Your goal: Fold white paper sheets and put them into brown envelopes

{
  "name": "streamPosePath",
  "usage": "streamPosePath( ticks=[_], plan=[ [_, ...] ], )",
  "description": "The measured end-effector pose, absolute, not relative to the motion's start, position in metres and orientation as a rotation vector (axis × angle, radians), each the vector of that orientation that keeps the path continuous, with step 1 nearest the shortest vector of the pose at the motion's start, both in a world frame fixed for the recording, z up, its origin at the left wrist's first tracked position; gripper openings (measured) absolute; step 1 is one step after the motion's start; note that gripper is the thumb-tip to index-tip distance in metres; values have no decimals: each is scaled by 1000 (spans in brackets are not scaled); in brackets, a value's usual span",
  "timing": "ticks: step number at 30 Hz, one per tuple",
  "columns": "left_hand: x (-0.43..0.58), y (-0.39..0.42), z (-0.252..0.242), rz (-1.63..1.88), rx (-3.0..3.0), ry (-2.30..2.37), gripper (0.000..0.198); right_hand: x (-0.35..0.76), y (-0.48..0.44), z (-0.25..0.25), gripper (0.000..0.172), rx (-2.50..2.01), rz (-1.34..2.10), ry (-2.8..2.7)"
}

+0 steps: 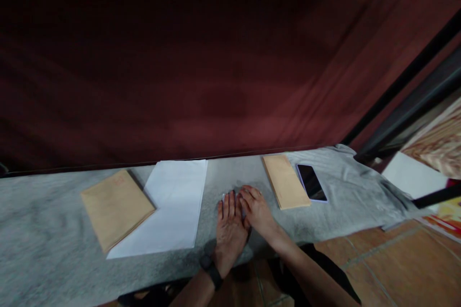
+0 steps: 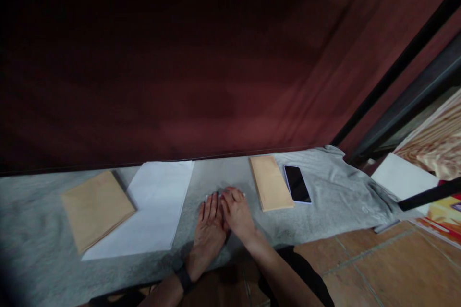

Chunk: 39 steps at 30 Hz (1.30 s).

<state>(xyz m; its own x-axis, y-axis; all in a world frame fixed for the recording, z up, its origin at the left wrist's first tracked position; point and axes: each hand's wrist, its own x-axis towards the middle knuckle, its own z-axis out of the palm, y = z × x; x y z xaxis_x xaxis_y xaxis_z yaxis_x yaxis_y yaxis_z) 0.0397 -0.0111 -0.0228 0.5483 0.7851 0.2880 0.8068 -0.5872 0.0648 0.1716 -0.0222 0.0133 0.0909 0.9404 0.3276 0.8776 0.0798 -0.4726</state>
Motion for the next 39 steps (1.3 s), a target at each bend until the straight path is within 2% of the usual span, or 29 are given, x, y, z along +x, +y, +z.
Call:
streamPosePath(
  ticks=[5,13,21,28,36,39],
  plan=[
    [36,-15,-16,-381,-2737,-1372,66,150,-59,5,50,-1827,173,-1853],
    [25,-24,-3,-416,-2733,-1464,60,167,-75,0,53,-2076,-63,-1901],
    [13,-30,-3,-506,-2690,-1487,64,180,-83,-2,53,-2177,-170,-1806],
    [14,-22,3,-510,-2728,-1422,60,186,-60,14,47,-2158,-60,-1762],
    [31,-16,9,-441,-2785,-1414,58,196,-23,28,30,-2210,69,-1742],
    [34,-19,10,-436,-2792,-1435,59,198,-12,33,29,-2195,100,-1762]
  ],
)
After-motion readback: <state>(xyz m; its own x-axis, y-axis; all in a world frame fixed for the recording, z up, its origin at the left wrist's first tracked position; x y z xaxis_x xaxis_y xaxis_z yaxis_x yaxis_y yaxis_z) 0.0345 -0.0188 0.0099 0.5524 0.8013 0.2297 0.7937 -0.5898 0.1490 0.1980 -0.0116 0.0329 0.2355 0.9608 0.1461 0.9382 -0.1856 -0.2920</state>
